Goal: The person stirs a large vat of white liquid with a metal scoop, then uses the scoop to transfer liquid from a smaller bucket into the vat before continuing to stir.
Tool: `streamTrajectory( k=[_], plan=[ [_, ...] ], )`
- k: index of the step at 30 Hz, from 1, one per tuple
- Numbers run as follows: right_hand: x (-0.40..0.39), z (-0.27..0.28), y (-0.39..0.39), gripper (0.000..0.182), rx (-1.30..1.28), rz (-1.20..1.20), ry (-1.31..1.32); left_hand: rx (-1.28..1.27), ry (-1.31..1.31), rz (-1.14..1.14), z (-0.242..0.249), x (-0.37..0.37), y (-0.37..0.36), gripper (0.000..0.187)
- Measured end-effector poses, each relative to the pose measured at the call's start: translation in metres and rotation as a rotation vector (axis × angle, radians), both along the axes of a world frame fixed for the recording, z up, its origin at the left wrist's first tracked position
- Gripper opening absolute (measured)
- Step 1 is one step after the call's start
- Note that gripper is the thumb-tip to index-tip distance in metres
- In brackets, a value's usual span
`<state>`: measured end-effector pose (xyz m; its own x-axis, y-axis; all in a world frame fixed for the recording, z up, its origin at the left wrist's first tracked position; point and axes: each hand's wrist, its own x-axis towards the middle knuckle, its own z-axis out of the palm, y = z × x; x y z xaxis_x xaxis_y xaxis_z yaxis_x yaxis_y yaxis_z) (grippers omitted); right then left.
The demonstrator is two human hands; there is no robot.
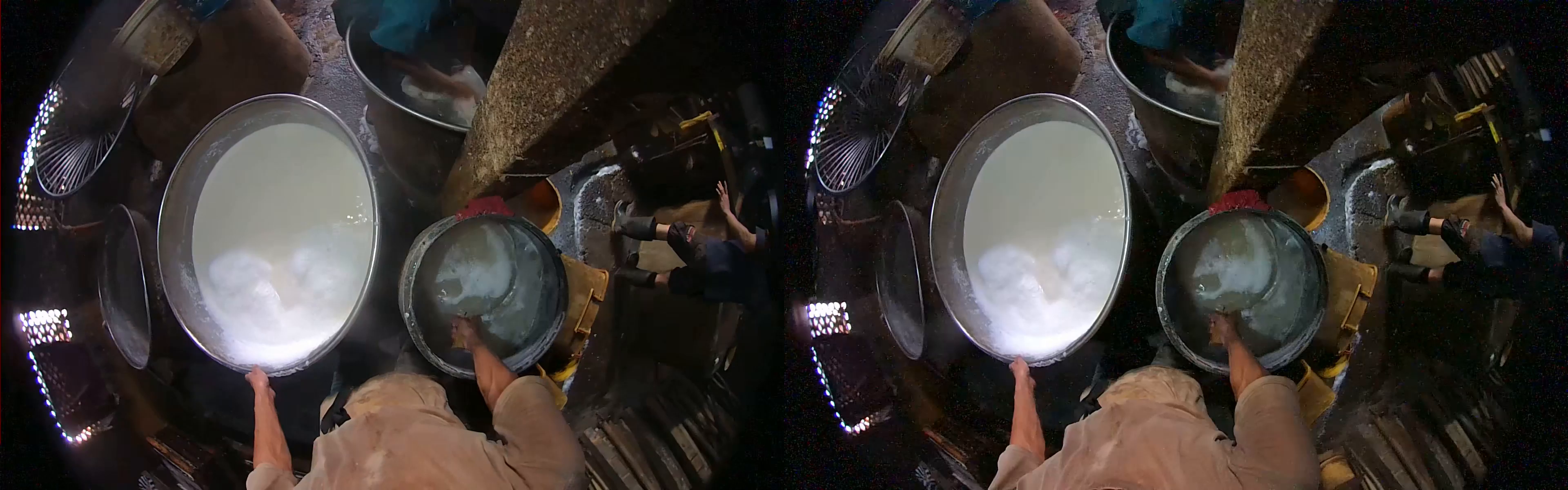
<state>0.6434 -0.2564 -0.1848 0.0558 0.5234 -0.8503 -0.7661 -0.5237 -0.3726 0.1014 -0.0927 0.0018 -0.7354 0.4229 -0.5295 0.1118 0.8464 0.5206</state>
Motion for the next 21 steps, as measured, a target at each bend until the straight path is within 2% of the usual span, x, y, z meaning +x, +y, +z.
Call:
streamTrajectory(
  k=[4,6,10,12,15,17,18,19,21],
  plan=[
    [0.018,0.044,-0.003,0.005,0.009,-0.073,0.129,0.072,-0.021,-0.016,0.001,0.008,-0.001,0.055],
    [0.021,0.078,0.008,0.006,-0.257,0.129,-0.154,0.056,0.026,0.018,0.003,0.018,0.000,0.054],
    [0.038,0.138,-0.002,0.008,-0.176,0.187,-0.313,0.090,0.064,0.021,0.010,0.026,-0.001,0.051],
    [0.050,0.180,-0.005,0.014,-0.220,0.320,-0.312,0.104,0.055,0.030,0.008,0.028,-0.003,0.051],
    [0.068,0.196,-0.029,0.008,-0.184,0.293,-0.385,0.191,0.051,0.035,0.002,0.024,-0.005,0.057],
    [0.077,0.219,-0.034,0.009,-0.260,0.282,-0.381,0.236,0.067,0.151,0.004,0.020,-0.004,0.066],
    [0.088,0.221,-0.042,0.009,-0.235,0.381,-0.442,0.372,0.067,0.198,-0.009,0.011,-0.003,0.072],
    [0.083,0.245,-0.030,0.009,-0.208,0.484,-0.505,0.374,0.049,0.208,-0.006,0.008,0.002,0.072],
    [0.074,0.286,-0.012,0.009,-0.291,0.486,-0.513,0.398,0.052,0.290,0.004,-0.006,0.015,0.072]
  ],
)
